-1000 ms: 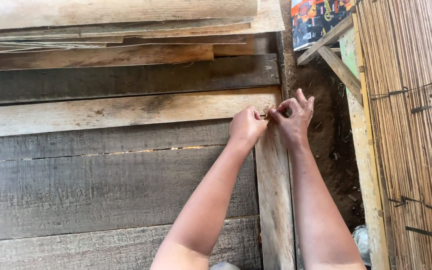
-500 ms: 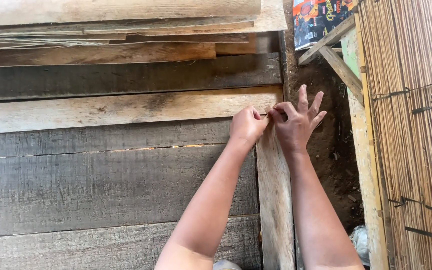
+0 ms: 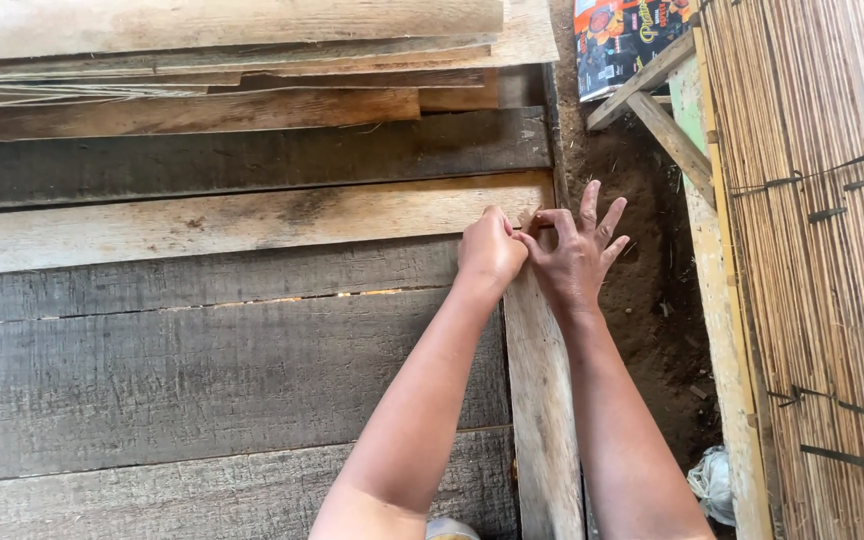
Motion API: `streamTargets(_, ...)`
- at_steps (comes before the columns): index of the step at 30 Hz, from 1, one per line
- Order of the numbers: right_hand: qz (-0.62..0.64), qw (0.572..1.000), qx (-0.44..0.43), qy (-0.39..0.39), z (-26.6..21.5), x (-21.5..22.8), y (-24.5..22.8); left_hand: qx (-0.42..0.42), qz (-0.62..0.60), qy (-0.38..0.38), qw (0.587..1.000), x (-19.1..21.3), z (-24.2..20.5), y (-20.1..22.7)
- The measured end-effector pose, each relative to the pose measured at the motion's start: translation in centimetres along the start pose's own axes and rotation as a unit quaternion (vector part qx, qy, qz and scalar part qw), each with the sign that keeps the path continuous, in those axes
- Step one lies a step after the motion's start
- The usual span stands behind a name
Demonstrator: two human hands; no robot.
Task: The person scrapes a wooden plank with a small stick, rubs the plank with a brown substance from a container, and places the plank on a wooden surface. The person then picks up a utility knife and trims the edges of another wooden plank before placing it on the surface.
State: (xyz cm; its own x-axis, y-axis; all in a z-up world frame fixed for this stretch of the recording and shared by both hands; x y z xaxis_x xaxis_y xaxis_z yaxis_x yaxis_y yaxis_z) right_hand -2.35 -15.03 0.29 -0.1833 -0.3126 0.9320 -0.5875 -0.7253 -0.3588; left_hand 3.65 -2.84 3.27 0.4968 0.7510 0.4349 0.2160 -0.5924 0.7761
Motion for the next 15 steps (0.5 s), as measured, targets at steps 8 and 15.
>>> streamTargets(8, -0.017, 0.997, -0.053, -0.055, 0.9, 0.3, -0.5, -0.085, 0.074, -0.015, 0.993, 0.2, -3.2, 3.2)
streamTargets(15, -0.040, 0.995, -0.052, -0.081, 1.7, -0.3, 0.5, -0.156, 0.108, -0.042, 0.981, -0.7, -5.9, 1.7)
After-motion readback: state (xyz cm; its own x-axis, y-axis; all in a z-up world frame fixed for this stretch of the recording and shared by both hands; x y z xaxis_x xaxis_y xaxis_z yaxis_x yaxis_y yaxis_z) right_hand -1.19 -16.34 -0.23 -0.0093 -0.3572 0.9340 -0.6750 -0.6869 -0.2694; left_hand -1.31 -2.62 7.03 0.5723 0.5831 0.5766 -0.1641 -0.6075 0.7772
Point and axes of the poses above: each hand's wrist, its own z-axis towards the middle knuckle, its own x-axis out of the back of the hand, y = z × x, the point moved 1 cm from there along z, towards the middle knuckle, and after that the axes turned 12 degrees about -x, right-handed, at the moved point
